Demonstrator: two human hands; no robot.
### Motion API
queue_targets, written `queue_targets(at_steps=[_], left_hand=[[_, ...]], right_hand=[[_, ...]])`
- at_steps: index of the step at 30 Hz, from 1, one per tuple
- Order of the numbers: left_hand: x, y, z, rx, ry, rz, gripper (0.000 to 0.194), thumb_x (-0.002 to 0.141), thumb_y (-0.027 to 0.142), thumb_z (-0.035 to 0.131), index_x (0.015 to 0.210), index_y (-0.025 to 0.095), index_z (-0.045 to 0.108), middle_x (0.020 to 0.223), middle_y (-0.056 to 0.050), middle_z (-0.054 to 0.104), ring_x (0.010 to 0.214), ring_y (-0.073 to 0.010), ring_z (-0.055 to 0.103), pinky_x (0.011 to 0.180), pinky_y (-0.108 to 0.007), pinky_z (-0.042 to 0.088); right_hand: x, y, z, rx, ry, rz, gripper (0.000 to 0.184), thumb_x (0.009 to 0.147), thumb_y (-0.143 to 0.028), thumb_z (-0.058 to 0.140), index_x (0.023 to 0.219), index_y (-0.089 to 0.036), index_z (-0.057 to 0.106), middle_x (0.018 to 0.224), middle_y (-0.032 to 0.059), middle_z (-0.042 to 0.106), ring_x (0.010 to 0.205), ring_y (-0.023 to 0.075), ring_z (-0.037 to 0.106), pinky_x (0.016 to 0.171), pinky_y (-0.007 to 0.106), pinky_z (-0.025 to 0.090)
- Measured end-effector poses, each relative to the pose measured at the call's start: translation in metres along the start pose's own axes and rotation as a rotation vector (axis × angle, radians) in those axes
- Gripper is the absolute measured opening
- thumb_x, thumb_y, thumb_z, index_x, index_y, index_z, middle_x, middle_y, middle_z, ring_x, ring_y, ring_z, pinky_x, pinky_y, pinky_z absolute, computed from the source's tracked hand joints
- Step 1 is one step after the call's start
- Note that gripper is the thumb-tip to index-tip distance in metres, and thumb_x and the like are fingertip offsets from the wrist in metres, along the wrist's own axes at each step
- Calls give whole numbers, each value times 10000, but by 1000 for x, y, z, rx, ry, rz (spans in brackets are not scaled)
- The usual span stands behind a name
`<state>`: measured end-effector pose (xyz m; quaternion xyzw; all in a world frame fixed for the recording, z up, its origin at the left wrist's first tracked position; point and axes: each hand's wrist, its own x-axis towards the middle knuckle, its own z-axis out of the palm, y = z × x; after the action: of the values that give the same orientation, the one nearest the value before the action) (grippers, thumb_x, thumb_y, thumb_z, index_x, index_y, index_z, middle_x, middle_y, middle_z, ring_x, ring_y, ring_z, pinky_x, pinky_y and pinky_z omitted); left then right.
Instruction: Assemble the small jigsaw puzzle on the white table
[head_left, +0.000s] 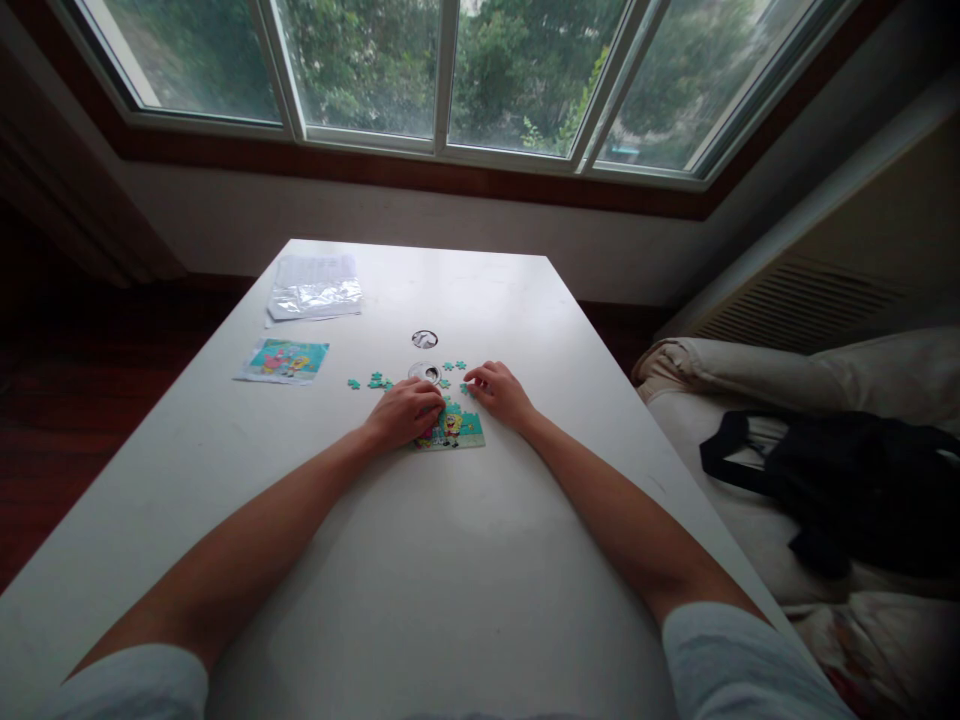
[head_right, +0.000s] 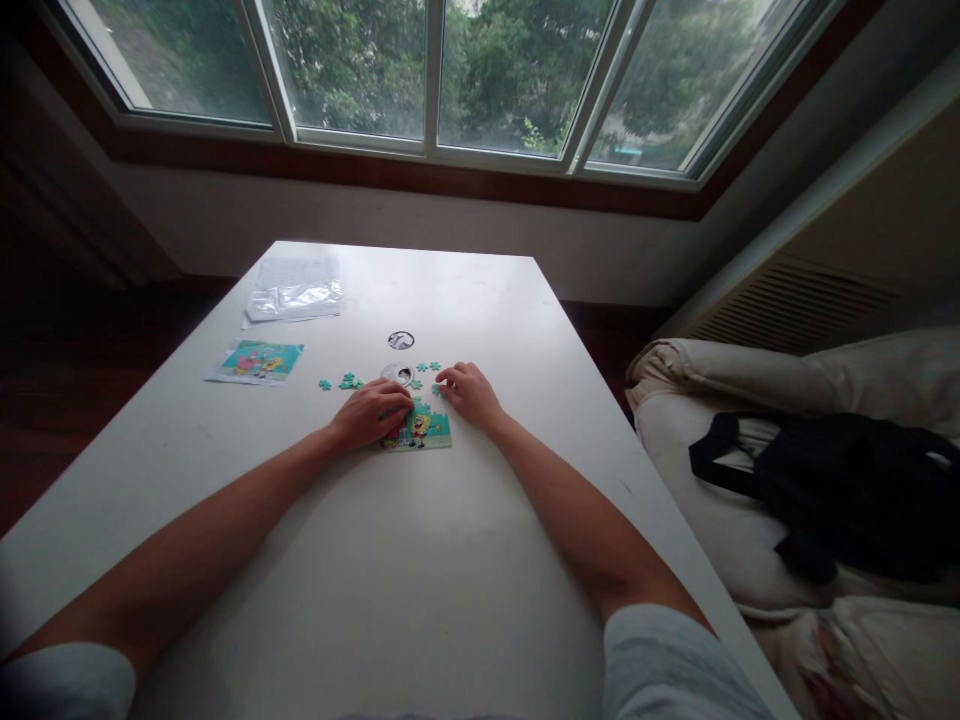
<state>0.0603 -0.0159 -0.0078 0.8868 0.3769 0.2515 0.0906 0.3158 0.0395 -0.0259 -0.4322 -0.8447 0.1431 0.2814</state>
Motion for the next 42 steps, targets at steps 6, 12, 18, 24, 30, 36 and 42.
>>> queue_targets(at_steps=[6, 12, 18, 24, 30, 36, 42], left_hand=[[0, 1, 0, 0, -9, -5, 216, 967, 266, 535, 999, 256, 749, 1097, -47, 720, 1009, -222, 621, 959, -389, 490], [1, 3, -1, -7, -14, -2, 211, 960, 253, 544, 995, 257, 752, 1086, -47, 719, 1002, -218, 620, 962, -384, 487], [1, 1, -1, -3, -16, -4, 216, 968, 256, 533, 998, 252, 747, 1097, -42, 719, 1010, -217, 617, 954, -380, 481], [0, 0, 1, 23, -15, -14, 219, 972, 273, 530, 996, 251, 746, 1106, -44, 720, 1016, -225, 615, 957, -395, 472], [0, -2, 1, 26, -3, -30, 215, 964, 275, 536, 987, 257, 749, 1090, -48, 718, 1010, -226, 620, 948, -395, 477], [0, -1, -2, -5, -4, -18, 218, 971, 264, 529, 992, 256, 747, 1076, -48, 718, 1009, -219, 622, 953, -382, 486], [3, 4, -1, 16, 0, -42, 200, 966, 264, 545, 995, 240, 742, 1061, -49, 721, 990, -223, 618, 944, -387, 487]], right_hand=[[2, 5, 4, -141, 6, 24, 337, 986, -289, 534, 1294, -262, 668, 1306, 109, 623, 1221, 295, 510, 1061, 484, 421], [4, 8, 6, -198, 12, 34, 339, 1015, -286, 475, 1301, -268, 658, 1407, 95, 592, 1328, 286, 472, 1126, 488, 385], [3, 15, -2, -121, 92, 81, 195, 926, -188, 576, 1055, -242, 711, 1236, 83, 674, 1180, 277, 557, 1052, 475, 444], [2, 15, -3, -49, 91, 34, 177, 893, -165, 588, 987, -250, 713, 1182, 71, 691, 1150, 267, 566, 1039, 463, 443], [0, 12, -9, -23, -12, -51, 153, 862, -265, 664, 998, -268, 733, 1218, 67, 673, 1179, 268, 558, 1061, 467, 422], [-1, 6, -9, -118, -60, -43, 267, 922, -366, 652, 1169, -281, 706, 1364, 86, 615, 1279, 292, 523, 1099, 501, 402], [4, -1, 2, -189, -141, -78, 441, 1033, -397, 477, 1456, -290, 542, 1565, 95, 461, 1434, 295, 420, 1174, 514, 351]])
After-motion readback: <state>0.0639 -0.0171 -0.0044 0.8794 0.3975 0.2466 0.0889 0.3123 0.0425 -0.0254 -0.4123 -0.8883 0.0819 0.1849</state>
